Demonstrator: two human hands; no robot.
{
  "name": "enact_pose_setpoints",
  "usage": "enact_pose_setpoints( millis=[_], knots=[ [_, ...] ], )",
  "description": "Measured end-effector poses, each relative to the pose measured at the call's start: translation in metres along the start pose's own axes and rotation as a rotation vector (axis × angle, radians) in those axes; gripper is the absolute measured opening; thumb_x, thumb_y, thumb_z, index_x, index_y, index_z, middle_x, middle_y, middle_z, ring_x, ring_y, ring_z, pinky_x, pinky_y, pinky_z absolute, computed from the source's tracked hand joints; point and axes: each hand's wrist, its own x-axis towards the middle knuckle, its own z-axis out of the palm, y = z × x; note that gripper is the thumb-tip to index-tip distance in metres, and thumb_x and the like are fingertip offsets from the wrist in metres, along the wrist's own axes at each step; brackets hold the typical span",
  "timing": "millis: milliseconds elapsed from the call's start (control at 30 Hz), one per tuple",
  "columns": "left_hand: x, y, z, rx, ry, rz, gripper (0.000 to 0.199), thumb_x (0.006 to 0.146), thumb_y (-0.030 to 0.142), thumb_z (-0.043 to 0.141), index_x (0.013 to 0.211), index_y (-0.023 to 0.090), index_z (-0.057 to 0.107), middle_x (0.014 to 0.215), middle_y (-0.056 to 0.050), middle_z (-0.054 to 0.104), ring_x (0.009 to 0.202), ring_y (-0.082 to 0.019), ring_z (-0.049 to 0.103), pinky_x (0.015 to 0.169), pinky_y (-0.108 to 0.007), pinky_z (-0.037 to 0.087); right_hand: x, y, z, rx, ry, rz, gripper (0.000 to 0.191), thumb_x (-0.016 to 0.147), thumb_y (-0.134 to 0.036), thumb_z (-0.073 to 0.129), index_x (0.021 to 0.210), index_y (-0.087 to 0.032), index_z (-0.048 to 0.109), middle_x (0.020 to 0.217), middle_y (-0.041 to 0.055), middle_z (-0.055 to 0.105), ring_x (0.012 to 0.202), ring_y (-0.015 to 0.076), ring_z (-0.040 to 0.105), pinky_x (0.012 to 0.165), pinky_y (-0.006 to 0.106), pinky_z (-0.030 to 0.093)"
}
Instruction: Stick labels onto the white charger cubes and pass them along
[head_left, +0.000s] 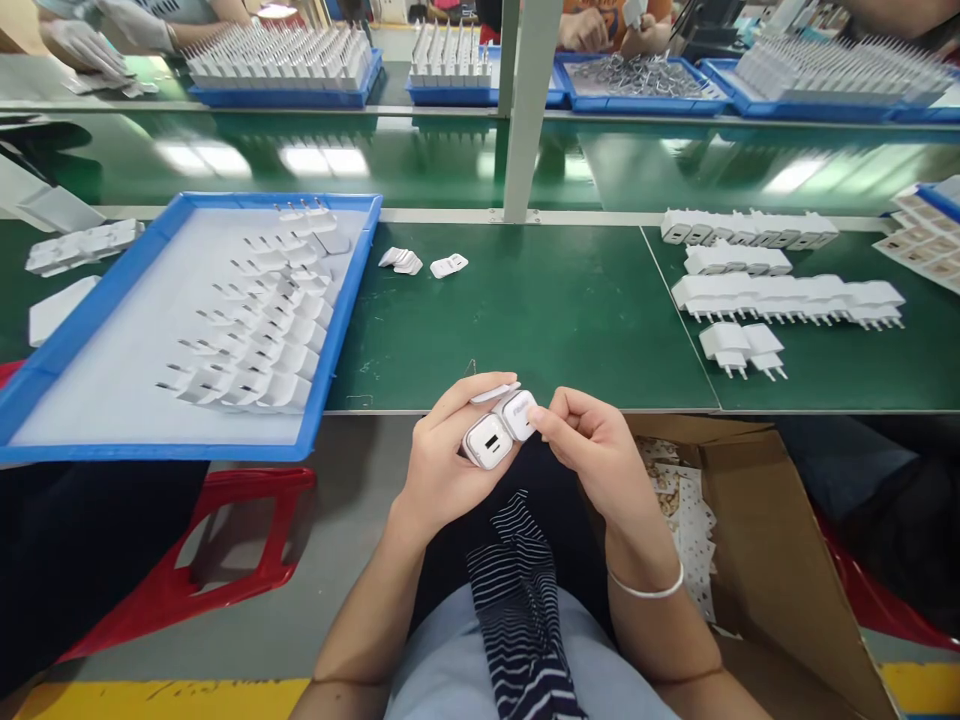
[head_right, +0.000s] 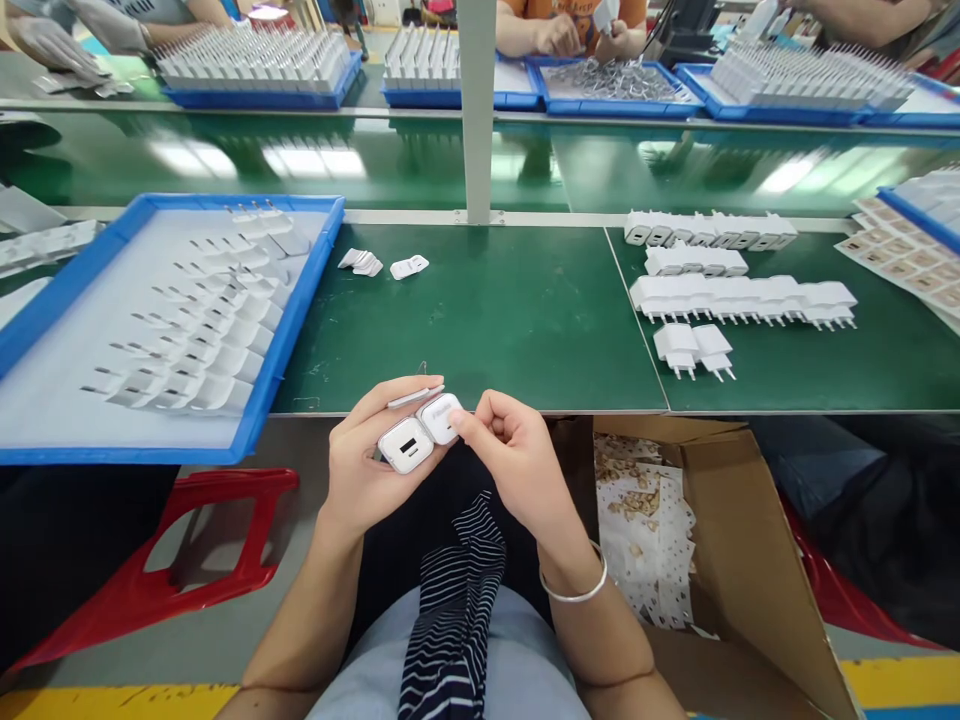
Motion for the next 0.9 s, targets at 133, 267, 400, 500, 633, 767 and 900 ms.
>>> enact_pose_setpoints(
  millis=[133,267,400,500,633,767,900],
  knots=[
    [0.001,0.002,0.002,-0.075,-0.013,-0.097,0.036,0.078,0.017,0.083,0.113,0.018,0.074,0.119,-0.011,0.075,0.101,-0.020,0.075,0.088,-0.031,0.065,-0.001,0.002,0.002,-0.042,0.007,-0.024,0.050,0.086,-0.049,0.074,0.061,-0.020,0.042,0.054,-0.0084,0.033,0.050,0.0061,0.025,0.047,0.024,0.017],
    [0.001,0.003,0.002,-0.201,-0.001,-0.213,0.033,0.074,0.016,0.086,0.106,0.020,0.078,0.117,-0.010,0.076,0.102,-0.020,0.075,0.091,-0.032,0.064,-0.001,0.009,0.001,-0.048,0.005,-0.057,0.047,0.087,-0.050,0.075,0.063,-0.020,0.048,0.054,-0.0071,0.040,0.050,0.0071,0.031,0.048,0.024,0.024],
    [0.001,0.004,-0.001,-0.480,-0.086,-0.401,0.030,0.069,0.021,0.091,0.097,0.021,0.081,0.117,-0.011,0.076,0.108,-0.025,0.073,0.092,-0.036,0.063,0.006,0.024,-0.009,0.052,-0.034,-0.119,0.043,0.092,-0.057,0.065,0.071,-0.020,0.057,0.056,-0.0052,0.046,0.050,0.0088,0.038,0.049,0.023,0.032],
    [0.002,0.004,0.000,-0.817,-0.157,-0.601,0.036,0.065,0.035,0.093,0.096,0.020,0.082,0.109,-0.011,0.078,0.095,-0.027,0.076,0.077,-0.034,0.066,0.015,0.039,-0.015,0.145,-0.132,-0.148,0.039,0.085,-0.059,0.074,0.083,-0.021,0.063,0.066,-0.0032,0.057,0.053,0.0096,0.047,0.050,0.023,0.040],
    [-0.001,-0.002,0.005,-1.137,-0.269,-0.840,0.045,0.063,0.045,0.091,0.095,0.016,0.081,0.090,-0.011,0.080,0.075,-0.028,0.077,0.057,-0.030,0.061,0.026,0.051,-0.019,0.250,-0.269,-0.101,0.051,0.064,-0.061,0.089,0.082,-0.023,0.061,0.075,-0.0029,0.063,0.051,0.0097,0.051,0.051,0.025,0.047],
    [-0.006,-0.011,0.008,-1.195,-0.370,-0.889,0.053,0.064,0.053,0.084,0.100,0.014,0.079,0.087,-0.014,0.079,0.071,-0.033,0.078,0.055,-0.037,0.063,0.029,0.046,-0.020,0.168,-0.246,-0.114,0.041,0.067,-0.050,0.091,0.074,-0.021,0.063,0.070,-0.0018,0.065,0.057,0.0122,0.058,0.056,0.026,0.051],
    [-0.005,-0.010,0.006,-1.243,-0.335,-0.909,0.055,0.061,0.051,0.088,0.102,0.016,0.079,0.088,-0.014,0.080,0.062,-0.030,0.077,0.053,-0.037,0.065,0.023,0.039,-0.023,0.023,-0.162,-0.202,0.021,0.083,-0.039,0.080,0.079,-0.022,0.069,0.073,-0.0003,0.069,0.063,0.0131,0.062,0.059,0.025,0.052]
  ],
)
